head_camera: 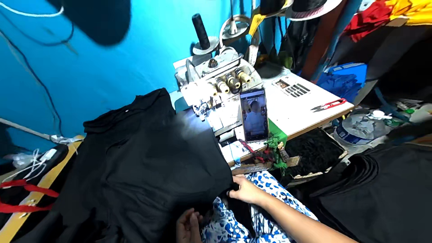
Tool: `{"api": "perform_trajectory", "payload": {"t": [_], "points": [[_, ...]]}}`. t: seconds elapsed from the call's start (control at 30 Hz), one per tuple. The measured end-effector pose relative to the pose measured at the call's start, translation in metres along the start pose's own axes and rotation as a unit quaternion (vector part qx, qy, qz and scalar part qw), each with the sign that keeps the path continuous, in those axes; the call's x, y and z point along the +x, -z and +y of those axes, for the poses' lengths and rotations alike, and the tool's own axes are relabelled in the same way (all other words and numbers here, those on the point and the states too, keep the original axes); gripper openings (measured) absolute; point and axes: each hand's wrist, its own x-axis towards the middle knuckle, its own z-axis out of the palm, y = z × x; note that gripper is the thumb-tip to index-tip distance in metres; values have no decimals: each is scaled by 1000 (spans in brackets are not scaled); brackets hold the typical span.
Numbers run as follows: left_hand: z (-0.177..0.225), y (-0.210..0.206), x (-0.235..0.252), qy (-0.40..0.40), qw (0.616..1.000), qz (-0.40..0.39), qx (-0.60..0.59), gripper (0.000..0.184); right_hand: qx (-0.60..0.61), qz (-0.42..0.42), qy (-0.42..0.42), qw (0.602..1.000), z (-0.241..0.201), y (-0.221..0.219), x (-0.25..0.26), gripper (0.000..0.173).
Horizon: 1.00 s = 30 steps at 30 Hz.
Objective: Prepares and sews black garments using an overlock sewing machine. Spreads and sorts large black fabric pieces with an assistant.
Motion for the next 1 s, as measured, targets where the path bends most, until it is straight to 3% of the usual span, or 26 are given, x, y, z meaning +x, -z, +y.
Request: {"api": "perform_trajectory", "payload": {"t": [0.07, 0.13, 0.2, 0.27, 0.4, 0.53, 0.63, 0.8, 0.9, 1.0], "points": [[-14, -8, -14, 70, 996, -32, -53, 20, 63, -29, -10, 998, 2, -3, 9, 48], [-26, -15, -27, 182, 973, -58, -130, 19, 99, -31, -13, 995, 8, -6, 14, 36], [-37, -19, -38, 311, 924, -79, -205, 27, 96, -41, -21, 994, 10, -6, 5, 30], [-48, -20, -49, 392, 881, -81, -252, 34, 100, -66, -37, 992, 4, -5, -21, 30], [-55, -18, -70, 356, 849, -55, -386, 51, 203, -106, -94, 969, -15, -1, -85, 16], [-44, -13, -75, 307, 819, -8, -485, 34, 186, -89, -104, 973, -17, -2, -110, 19], [-36, -9, -77, 330, 829, 46, -449, 20, 224, -74, -129, 963, -13, -9, -117, 17], [-36, -2, -72, 325, 847, 32, -419, 19, 287, -69, -151, 944, -7, -15, -131, 19], [-35, -1, -72, 337, 889, 55, -306, 26, 306, -90, -183, 930, -12, -13, -139, 21], [-32, 1, -71, 354, 902, 88, -231, 26, 298, -109, -200, 927, -13, -11, -143, 20]]}}
